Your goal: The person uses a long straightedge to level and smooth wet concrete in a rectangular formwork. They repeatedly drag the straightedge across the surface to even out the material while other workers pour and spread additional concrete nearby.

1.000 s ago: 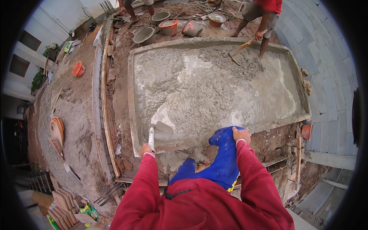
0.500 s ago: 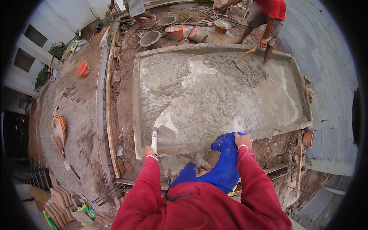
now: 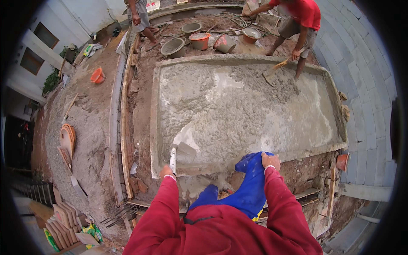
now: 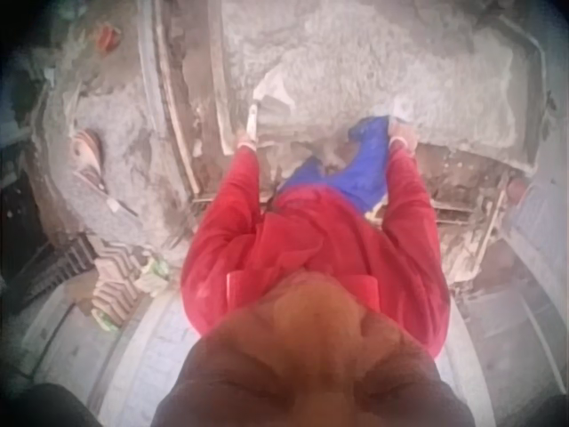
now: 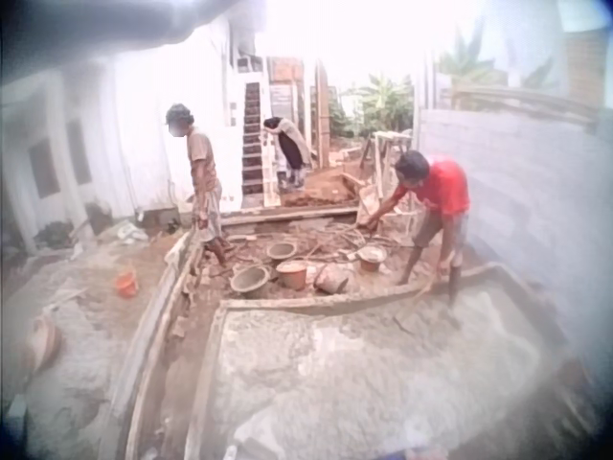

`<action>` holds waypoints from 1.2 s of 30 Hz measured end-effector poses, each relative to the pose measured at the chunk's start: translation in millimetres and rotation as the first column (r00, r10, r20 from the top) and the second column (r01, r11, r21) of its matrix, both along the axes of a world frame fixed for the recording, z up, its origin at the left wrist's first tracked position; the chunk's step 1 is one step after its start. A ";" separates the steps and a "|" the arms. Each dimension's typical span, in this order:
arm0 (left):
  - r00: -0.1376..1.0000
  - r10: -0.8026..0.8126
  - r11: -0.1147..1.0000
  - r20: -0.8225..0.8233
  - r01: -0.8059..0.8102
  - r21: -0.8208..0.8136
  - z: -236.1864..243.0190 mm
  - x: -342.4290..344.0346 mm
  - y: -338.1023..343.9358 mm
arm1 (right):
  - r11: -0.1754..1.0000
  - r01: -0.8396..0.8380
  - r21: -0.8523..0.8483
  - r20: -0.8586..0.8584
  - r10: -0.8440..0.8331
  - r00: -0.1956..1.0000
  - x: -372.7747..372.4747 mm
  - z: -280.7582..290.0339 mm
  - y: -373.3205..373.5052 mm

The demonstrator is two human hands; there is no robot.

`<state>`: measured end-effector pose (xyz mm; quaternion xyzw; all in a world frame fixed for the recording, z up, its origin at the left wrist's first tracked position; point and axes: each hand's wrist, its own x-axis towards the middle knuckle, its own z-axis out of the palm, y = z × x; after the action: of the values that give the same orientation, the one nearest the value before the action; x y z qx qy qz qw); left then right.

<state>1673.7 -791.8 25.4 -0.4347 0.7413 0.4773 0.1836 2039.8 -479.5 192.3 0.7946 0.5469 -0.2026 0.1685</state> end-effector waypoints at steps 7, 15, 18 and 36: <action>0.999 -0.049 0.999 -0.019 0.049 -0.003 -17.0 -5.2 -11.0 | 0.994 -0.109 0.010 -0.007 0.109 0.994 10.0 -16.1 -0.6; 0.997 -0.073 0.997 0.008 0.073 -0.015 21.2 7.5 4.3 | 0.999 -0.005 0.051 -0.014 0.006 1.000 25.4 -40.1 2.4; 0.996 -0.074 0.997 0.039 0.073 0.029 25.3 5.3 2.0 | 0.996 -0.039 0.075 0.020 0.038 0.999 29.0 -51.8 2.6; 0.999 -0.026 0.995 0.039 0.022 0.101 17.9 9.0 -1.3 | 1.000 -0.008 0.017 0.007 0.008 1.000 21.9 -35.7 0.8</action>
<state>1682.7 -793.1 43.3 -0.4255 0.7176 0.5029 0.2261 2061.7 -478.7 156.6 0.7944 0.5513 -0.1946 0.1646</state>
